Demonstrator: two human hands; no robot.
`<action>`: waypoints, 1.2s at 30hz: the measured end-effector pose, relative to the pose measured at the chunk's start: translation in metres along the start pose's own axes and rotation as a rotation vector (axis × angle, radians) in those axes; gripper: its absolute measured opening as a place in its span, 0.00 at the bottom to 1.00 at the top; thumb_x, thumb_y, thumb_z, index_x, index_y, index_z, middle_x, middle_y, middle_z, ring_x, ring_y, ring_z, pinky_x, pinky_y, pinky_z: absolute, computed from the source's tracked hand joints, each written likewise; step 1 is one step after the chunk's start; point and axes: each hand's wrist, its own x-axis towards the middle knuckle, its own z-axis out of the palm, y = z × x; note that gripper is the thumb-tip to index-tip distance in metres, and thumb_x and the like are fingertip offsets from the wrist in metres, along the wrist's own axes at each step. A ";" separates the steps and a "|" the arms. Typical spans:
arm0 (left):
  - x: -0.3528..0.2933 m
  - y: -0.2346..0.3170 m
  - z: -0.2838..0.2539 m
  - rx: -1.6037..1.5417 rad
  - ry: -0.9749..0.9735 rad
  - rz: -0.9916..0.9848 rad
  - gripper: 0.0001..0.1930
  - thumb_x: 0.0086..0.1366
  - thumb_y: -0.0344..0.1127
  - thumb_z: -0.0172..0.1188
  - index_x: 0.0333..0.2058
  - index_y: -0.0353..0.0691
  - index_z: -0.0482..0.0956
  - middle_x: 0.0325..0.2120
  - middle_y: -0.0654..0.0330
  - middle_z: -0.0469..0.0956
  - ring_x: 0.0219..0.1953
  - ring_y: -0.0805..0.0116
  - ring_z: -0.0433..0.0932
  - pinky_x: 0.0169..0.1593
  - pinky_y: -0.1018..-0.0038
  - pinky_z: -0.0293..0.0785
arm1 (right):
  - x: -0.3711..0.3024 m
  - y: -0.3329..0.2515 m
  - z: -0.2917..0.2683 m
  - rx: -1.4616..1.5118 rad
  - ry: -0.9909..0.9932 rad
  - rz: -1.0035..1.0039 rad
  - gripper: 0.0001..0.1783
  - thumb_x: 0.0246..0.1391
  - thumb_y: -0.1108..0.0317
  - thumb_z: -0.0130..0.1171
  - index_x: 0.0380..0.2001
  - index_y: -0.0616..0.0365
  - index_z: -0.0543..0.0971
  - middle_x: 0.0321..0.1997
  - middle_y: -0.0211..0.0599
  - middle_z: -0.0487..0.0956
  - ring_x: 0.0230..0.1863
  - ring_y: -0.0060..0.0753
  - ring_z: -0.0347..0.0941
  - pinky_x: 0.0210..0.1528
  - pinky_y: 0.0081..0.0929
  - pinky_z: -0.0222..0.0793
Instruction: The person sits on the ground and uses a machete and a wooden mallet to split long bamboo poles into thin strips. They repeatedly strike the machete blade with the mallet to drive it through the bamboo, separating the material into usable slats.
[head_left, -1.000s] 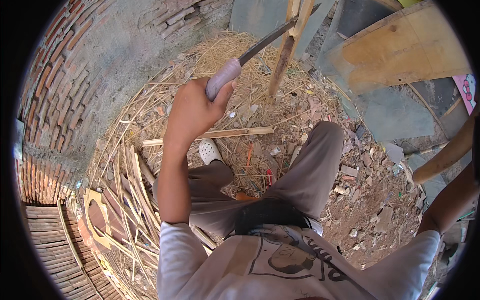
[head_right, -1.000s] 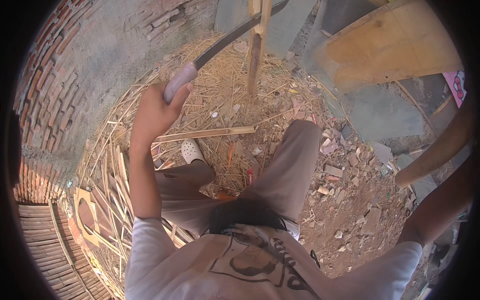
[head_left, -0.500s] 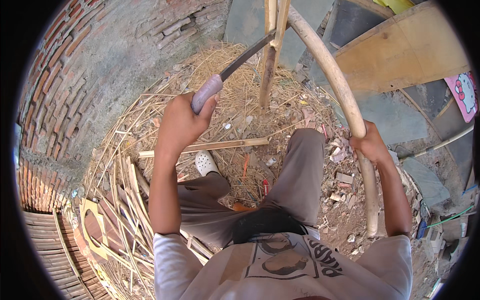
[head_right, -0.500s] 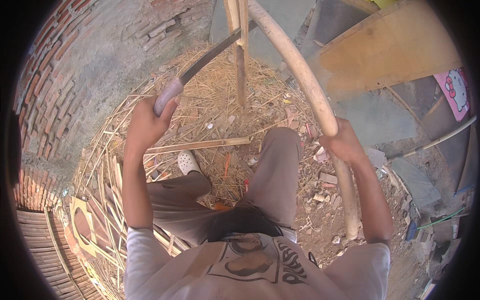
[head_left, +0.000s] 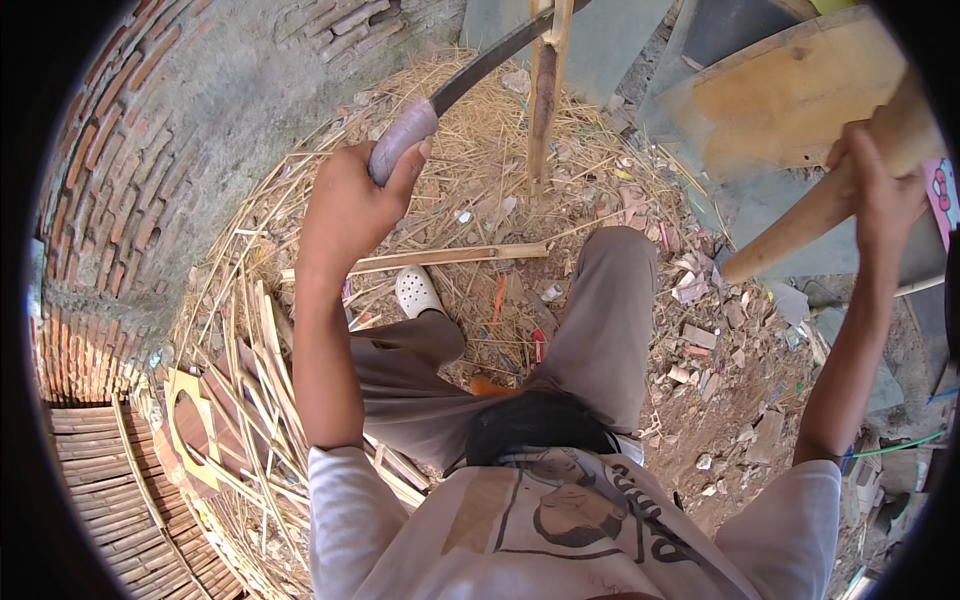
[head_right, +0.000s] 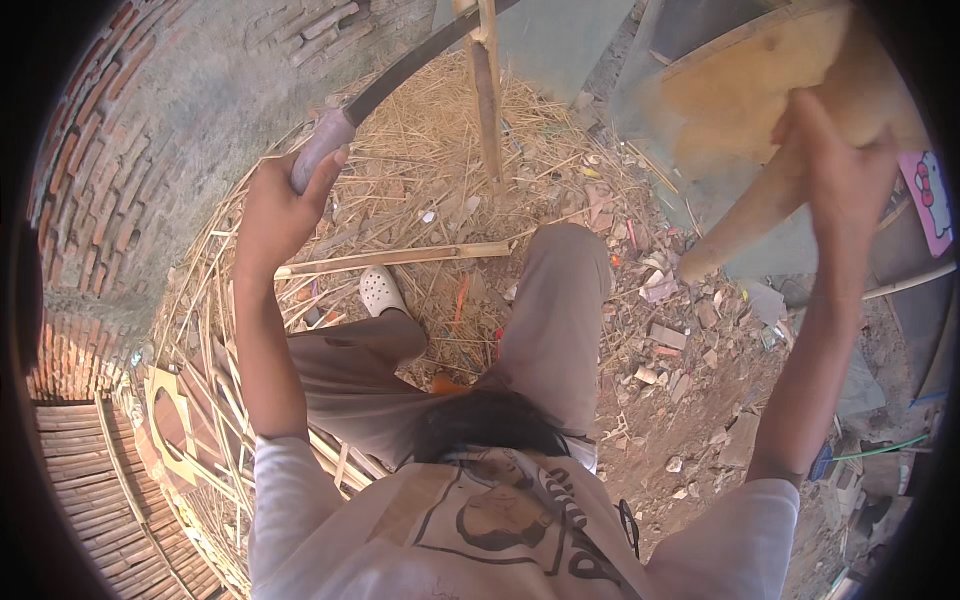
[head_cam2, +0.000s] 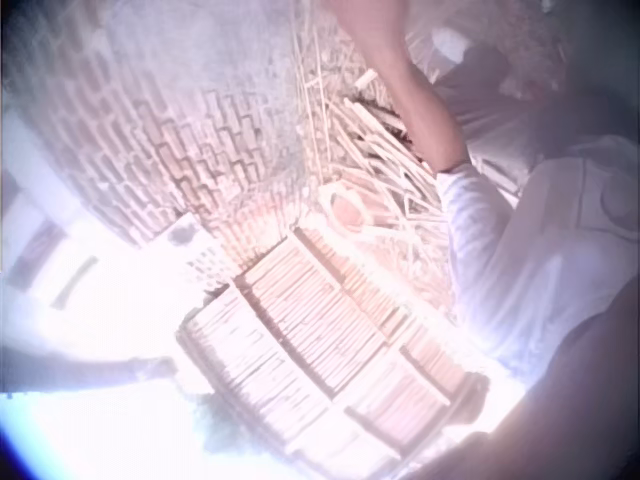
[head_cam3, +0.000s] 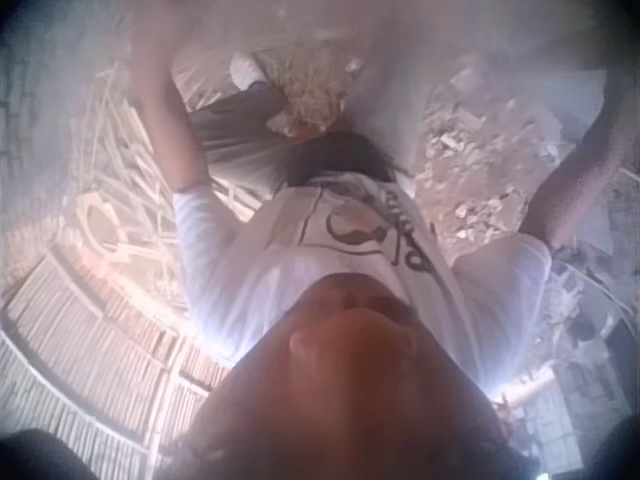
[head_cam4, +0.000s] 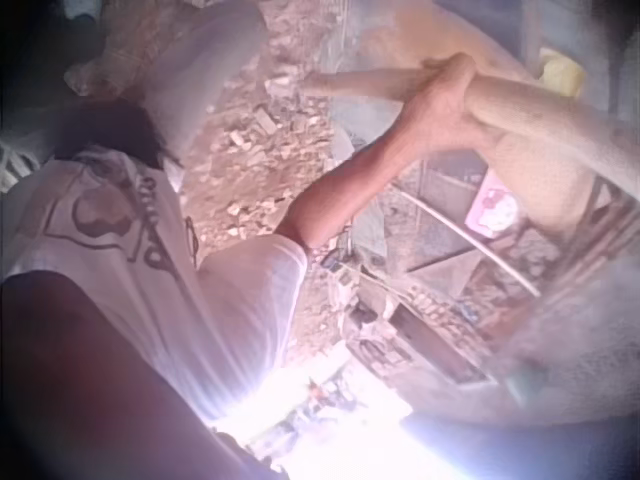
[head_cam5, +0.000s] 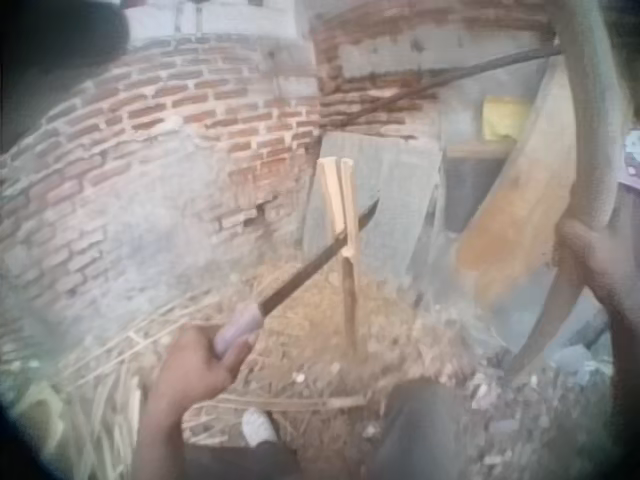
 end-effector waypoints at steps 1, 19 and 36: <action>-0.003 0.002 0.000 0.022 0.002 0.008 0.28 0.64 0.56 0.61 0.25 0.30 0.79 0.13 0.56 0.73 0.17 0.68 0.73 0.24 0.67 0.68 | -0.040 0.035 0.054 -0.062 -0.178 0.137 0.18 0.46 0.69 0.57 0.39 0.71 0.75 0.26 0.44 0.76 0.22 0.33 0.74 0.23 0.31 0.72; 0.000 -0.031 0.023 -0.047 -0.058 -0.060 0.26 0.60 0.52 0.62 0.28 0.26 0.82 0.19 0.39 0.78 0.27 0.40 0.81 0.35 0.54 0.76 | -0.010 -0.063 0.025 0.156 0.001 -0.028 0.06 0.50 0.72 0.57 0.30 0.63 0.76 0.21 0.31 0.75 0.23 0.21 0.71 0.27 0.21 0.65; -0.004 -0.044 0.151 -0.267 0.100 -0.079 0.22 0.64 0.46 0.58 0.34 0.25 0.76 0.23 0.35 0.78 0.29 0.36 0.80 0.35 0.51 0.76 | -0.436 0.240 0.095 -0.384 -0.406 0.768 0.32 0.35 0.65 0.67 0.47 0.66 0.75 0.36 0.56 0.81 0.38 0.59 0.80 0.42 0.46 0.75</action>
